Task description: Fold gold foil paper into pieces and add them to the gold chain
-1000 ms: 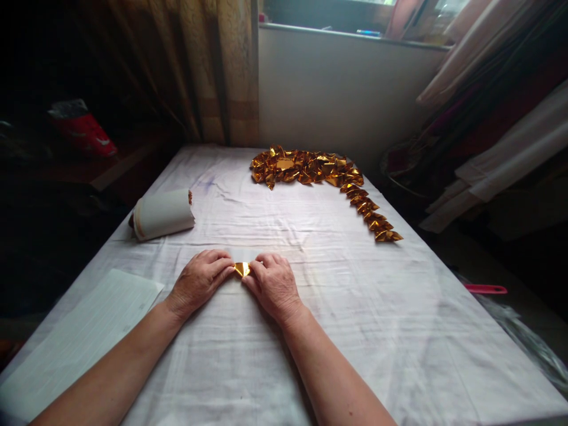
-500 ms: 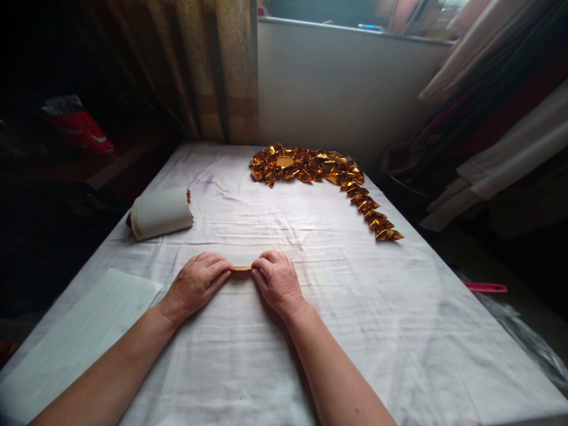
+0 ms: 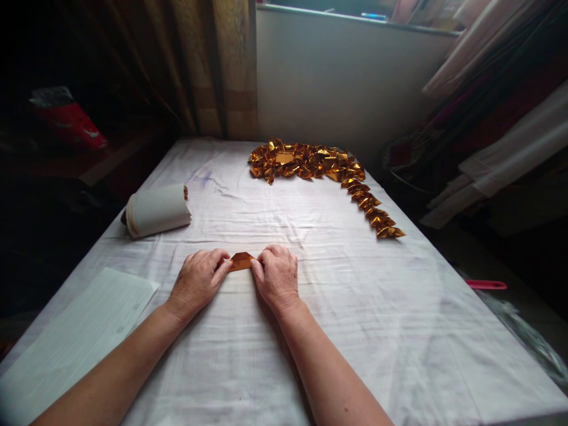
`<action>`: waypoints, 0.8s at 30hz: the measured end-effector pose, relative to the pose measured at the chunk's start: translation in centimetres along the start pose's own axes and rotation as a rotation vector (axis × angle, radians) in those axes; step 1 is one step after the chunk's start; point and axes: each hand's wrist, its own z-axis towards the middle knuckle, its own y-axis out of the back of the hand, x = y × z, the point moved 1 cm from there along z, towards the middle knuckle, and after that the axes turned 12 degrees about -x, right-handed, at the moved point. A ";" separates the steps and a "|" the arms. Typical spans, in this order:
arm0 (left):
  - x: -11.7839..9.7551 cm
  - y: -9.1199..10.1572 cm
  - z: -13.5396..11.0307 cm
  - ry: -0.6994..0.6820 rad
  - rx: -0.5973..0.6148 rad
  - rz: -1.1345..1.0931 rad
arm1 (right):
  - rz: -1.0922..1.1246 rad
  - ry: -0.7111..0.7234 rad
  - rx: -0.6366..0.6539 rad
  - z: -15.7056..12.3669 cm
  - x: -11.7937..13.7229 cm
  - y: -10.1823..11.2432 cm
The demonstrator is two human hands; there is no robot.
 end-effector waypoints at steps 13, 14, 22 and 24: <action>0.2 -0.4 0.0 -0.035 -0.024 0.013 | -0.119 0.000 -0.039 -0.1 -0.2 -0.5; 0.2 -0.4 0.0 -0.034 -0.024 0.007 | -0.114 0.023 -0.040 -0.1 -0.1 -0.5; 0.3 -0.6 -0.2 -0.048 -0.042 -0.004 | -0.082 0.360 0.312 -1.1 1.6 -0.5; 0.4 -0.7 -0.2 -0.042 -0.045 -0.009 | -0.120 0.314 0.358 -1.3 1.5 -0.3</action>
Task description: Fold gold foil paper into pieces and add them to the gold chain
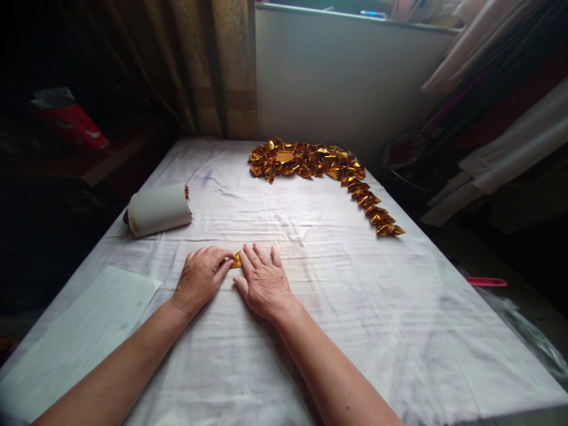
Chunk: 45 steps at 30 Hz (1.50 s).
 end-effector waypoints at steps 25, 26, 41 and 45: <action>-2.2 -0.7 -0.6 -0.371 0.142 -0.016 | -0.050 -0.117 0.031 -1.5 -2.2 1.5; -2.3 -1.0 -0.5 -0.370 0.173 -0.024 | -0.044 -0.117 0.030 -1.6 -2.2 1.5; 2.1 0.7 -1.3 -0.350 0.217 0.067 | -0.027 -0.137 0.028 -1.6 -2.2 1.3; 2.9 1.4 -1.9 -0.348 0.178 0.109 | -0.033 -0.139 0.016 -1.6 -2.2 1.2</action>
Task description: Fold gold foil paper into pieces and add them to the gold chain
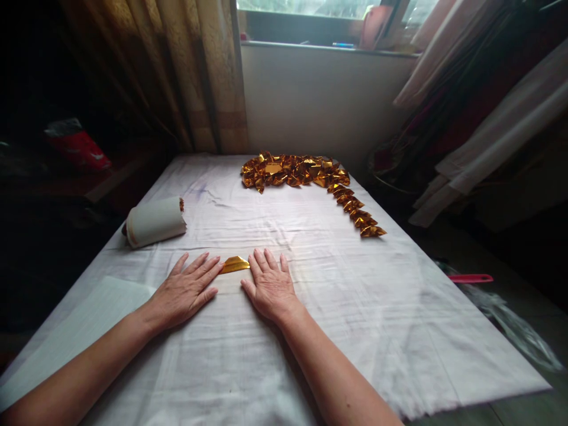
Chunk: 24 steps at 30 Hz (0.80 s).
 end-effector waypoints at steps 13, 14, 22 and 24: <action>-4.0 0.4 4.9 0.249 -0.181 -0.094 | 0.101 0.036 -0.135 -0.2 -0.4 0.5; -4.0 0.3 4.8 0.227 -0.188 -0.099 | 0.110 0.037 -0.139 -0.2 -0.5 0.5; -4.1 -0.7 3.3 -0.065 -0.327 -0.034 | 0.174 0.049 -0.173 -0.1 -0.9 0.1; -4.2 -0.8 3.2 -0.107 -0.339 -0.047 | 0.186 0.057 -0.191 -0.1 -1.1 0.0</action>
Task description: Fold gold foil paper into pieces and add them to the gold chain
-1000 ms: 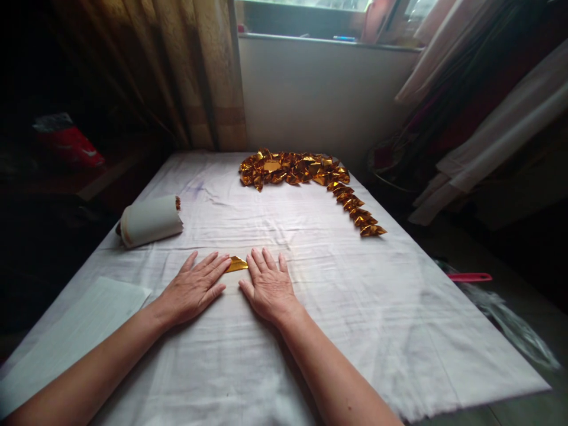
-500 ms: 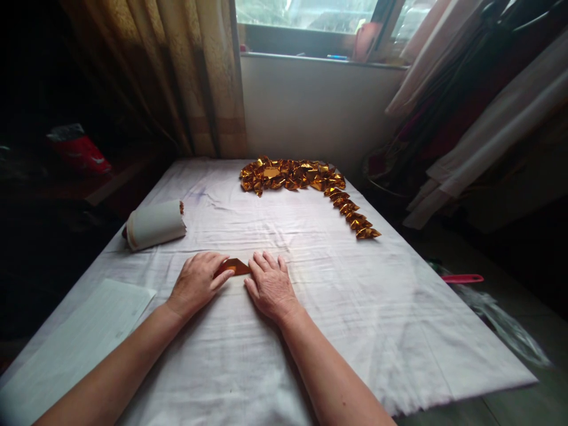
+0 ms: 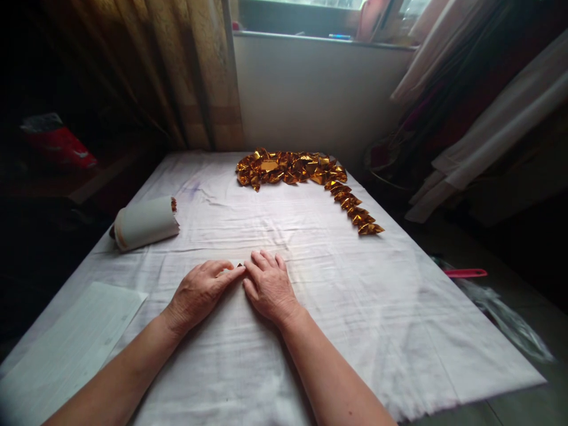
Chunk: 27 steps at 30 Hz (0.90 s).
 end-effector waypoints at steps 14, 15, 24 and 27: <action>1.5 0.0 -0.4 0.362 -0.085 -0.477 | 0.196 0.168 -0.186 0.1 -1.3 -0.8; 1.6 0.0 -0.4 0.407 -0.083 -0.525 | 0.216 0.189 -0.179 0.1 -1.2 -0.7; 2.1 0.6 0.0 0.506 -0.003 -0.656 | 0.210 0.287 -0.270 0.2 -0.9 -0.5; 2.1 0.9 0.0 0.407 0.076 -0.548 | 0.139 0.320 -0.276 0.2 -0.4 -0.1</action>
